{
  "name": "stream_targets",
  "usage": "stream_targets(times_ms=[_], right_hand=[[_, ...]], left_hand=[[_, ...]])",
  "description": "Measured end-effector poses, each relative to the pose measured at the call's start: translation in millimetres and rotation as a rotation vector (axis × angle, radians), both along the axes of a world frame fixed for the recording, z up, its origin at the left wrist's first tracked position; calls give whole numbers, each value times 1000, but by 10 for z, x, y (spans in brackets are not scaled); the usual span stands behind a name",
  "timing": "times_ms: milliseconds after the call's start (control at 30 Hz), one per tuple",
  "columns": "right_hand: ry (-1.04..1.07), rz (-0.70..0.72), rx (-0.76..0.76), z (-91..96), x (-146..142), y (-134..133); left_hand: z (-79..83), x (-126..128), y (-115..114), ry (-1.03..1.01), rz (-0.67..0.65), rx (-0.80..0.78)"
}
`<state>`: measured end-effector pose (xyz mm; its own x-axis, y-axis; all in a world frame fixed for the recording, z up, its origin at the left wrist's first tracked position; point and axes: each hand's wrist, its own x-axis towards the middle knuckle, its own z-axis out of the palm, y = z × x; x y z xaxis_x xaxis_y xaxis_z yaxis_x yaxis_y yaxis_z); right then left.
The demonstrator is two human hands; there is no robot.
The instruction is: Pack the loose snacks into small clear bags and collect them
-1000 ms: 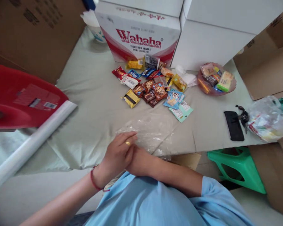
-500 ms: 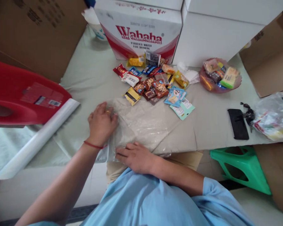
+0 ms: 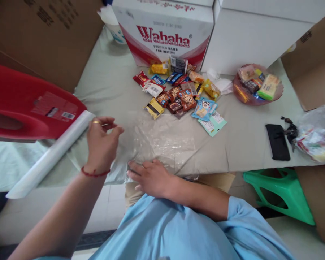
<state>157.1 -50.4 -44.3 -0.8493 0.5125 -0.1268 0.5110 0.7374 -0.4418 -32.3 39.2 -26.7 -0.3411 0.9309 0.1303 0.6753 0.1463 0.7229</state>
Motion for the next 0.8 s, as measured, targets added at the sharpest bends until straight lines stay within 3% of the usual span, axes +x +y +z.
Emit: stream_targets(times_ms=[33,67,133,200,367,500,567,667,733,800], right_hand=[[1,6,2,6,-5,18],[2,13,0,9,-6,35],[-3,22,-18,0,-3,60],[-4,21,-38,-26,-4,54],[40,-7,-56,-29,60,-119],[163,43,-161,144,409,-20],[261,-74,-147,256,678,303],[242,-466,155,367,1056,1083],[129,-480,296,368,1245,1624],[-15,-424,321,317,1394,2029]], left_hand=[[38,90,-115,-36,41,24],[58,188,-226,-88,-7,18],[28,363,-388,-141,-241,-41],[-90,456,-436,-67,-409,-66],[-413,347,-315,230,-521,-94],[-458,260,-391,429,-592,-105],[-462,243,-484,488,-631,-103],[-486,219,-607,522,-661,-84],[-504,204,-653,533,-675,-72],[-509,197,-672,537,-681,-71]])
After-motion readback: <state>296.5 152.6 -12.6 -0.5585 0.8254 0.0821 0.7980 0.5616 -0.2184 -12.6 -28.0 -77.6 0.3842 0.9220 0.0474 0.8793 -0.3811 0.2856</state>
